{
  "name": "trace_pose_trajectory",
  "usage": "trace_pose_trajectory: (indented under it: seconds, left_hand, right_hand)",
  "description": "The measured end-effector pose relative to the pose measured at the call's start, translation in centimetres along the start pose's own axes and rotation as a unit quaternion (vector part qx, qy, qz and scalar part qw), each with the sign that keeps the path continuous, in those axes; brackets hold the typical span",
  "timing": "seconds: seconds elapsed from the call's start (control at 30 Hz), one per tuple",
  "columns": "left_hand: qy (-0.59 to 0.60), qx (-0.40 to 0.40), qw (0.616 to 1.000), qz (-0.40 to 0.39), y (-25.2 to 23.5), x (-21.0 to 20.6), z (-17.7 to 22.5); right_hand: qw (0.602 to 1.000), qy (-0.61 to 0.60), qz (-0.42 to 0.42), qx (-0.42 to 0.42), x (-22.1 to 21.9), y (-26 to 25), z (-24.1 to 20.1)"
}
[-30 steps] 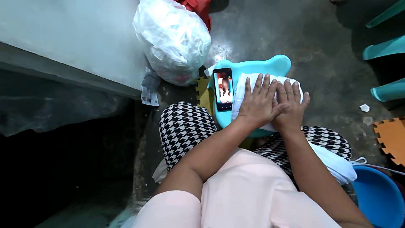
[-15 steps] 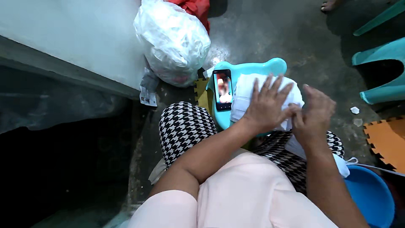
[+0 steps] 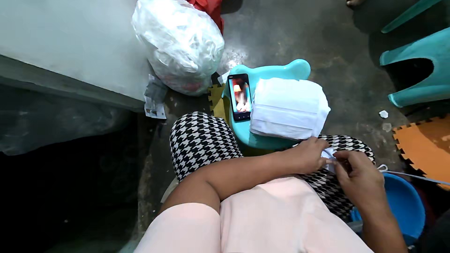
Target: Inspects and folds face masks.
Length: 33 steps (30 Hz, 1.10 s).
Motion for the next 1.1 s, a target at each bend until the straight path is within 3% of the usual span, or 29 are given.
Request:
trace_pose_trajectory:
  seconds: [0.13, 0.27, 0.57, 1.1]
  left_hand:
    - [-0.02, 0.037, 0.999, -0.011, -0.3, -0.4, -0.9]
    - [-0.009, 0.005, 1.0, -0.01, -0.2, -0.2, -0.7]
    - [0.181, -0.037, 0.982, 0.049, 0.5, 0.9, 0.7]
    - [0.14, -0.059, 0.987, 0.043, 0.3, 1.0, 0.4]
  right_hand:
    - [0.999, 0.024, -0.032, 0.001, -0.4, -0.4, 0.0]
    - [0.999, 0.018, -0.033, 0.008, -0.4, -0.6, -0.5]
    - [0.997, -0.068, 0.007, -0.033, 0.3, -0.4, -0.4]
    - [0.962, -0.251, -0.014, -0.106, 0.7, -0.5, 0.9]
Point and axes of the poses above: each hand's wrist, its own y-axis away from the middle knuckle, its own x-axis out of the back of the hand, z = x × y, the point moved 2 cm from there along -y, towards the middle knuckle, and after that the axes turned 5 degrees about z, right-handed, at the moved point
